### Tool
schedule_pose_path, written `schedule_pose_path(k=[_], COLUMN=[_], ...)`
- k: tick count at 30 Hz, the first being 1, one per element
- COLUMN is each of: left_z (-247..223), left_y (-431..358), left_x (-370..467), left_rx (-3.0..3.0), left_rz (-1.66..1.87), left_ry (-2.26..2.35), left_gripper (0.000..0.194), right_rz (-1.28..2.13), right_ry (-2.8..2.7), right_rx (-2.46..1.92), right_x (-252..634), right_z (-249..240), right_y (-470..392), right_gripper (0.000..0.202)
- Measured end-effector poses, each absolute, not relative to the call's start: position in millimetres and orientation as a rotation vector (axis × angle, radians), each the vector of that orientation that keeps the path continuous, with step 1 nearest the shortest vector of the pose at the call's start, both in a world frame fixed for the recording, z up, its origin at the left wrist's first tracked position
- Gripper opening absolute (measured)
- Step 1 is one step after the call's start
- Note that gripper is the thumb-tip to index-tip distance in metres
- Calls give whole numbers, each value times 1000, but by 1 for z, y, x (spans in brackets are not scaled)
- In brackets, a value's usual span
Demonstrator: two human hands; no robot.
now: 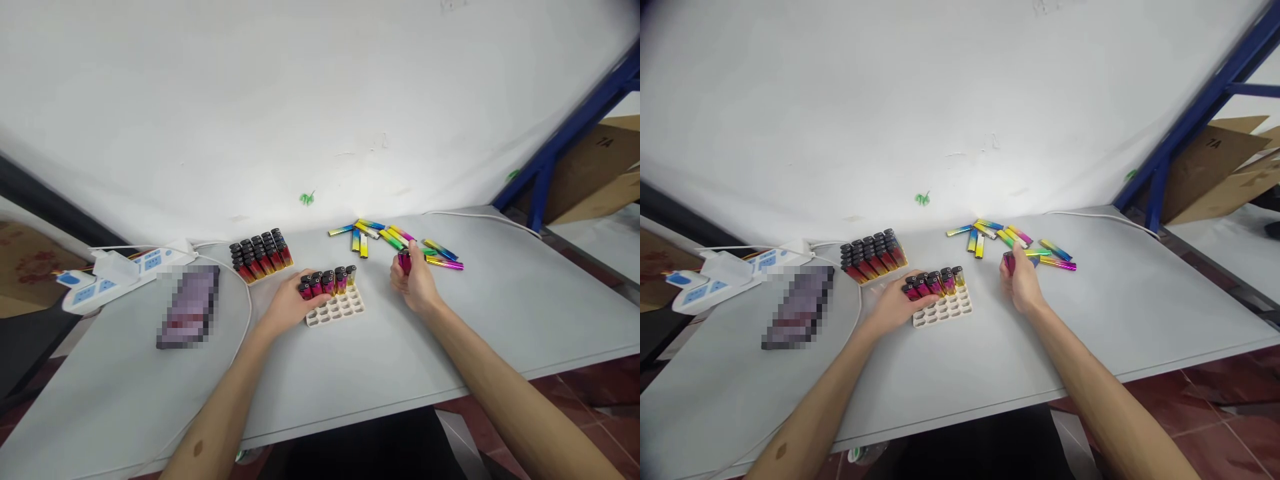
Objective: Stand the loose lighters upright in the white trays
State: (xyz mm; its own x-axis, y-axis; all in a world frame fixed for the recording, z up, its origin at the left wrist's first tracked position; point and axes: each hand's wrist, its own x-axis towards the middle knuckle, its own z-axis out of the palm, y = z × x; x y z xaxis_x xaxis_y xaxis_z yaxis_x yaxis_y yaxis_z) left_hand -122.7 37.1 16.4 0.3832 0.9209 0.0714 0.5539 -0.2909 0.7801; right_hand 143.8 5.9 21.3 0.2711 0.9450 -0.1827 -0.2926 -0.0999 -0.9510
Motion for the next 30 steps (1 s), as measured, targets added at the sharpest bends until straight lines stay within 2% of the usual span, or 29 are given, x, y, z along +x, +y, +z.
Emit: schedule_pose_path(k=[11,17,23,27,30], left_z=[16,16,15,17,19], left_y=[37,38,37,37,39], left_x=[-123,-123,-123,-123,-124], left_rx=[1950,1964,1949,1961,1981], left_rz=[666,687,680,671,642], left_ry=[1268,1266,1272,1279,1270], left_gripper=[41,36,45,41,46], right_rz=[1185,1140,962,1036,999], right_ry=[-736,-921,-1372,-1392,-1400], right_rx=[-1284,-1221,-1294,-1158,-1137], right_x=[141,141,133,130,129], right_z=[17,14,23,27,23], right_y=[7,4,-5,-7,-6], right_gripper=[54,56,31,27,27])
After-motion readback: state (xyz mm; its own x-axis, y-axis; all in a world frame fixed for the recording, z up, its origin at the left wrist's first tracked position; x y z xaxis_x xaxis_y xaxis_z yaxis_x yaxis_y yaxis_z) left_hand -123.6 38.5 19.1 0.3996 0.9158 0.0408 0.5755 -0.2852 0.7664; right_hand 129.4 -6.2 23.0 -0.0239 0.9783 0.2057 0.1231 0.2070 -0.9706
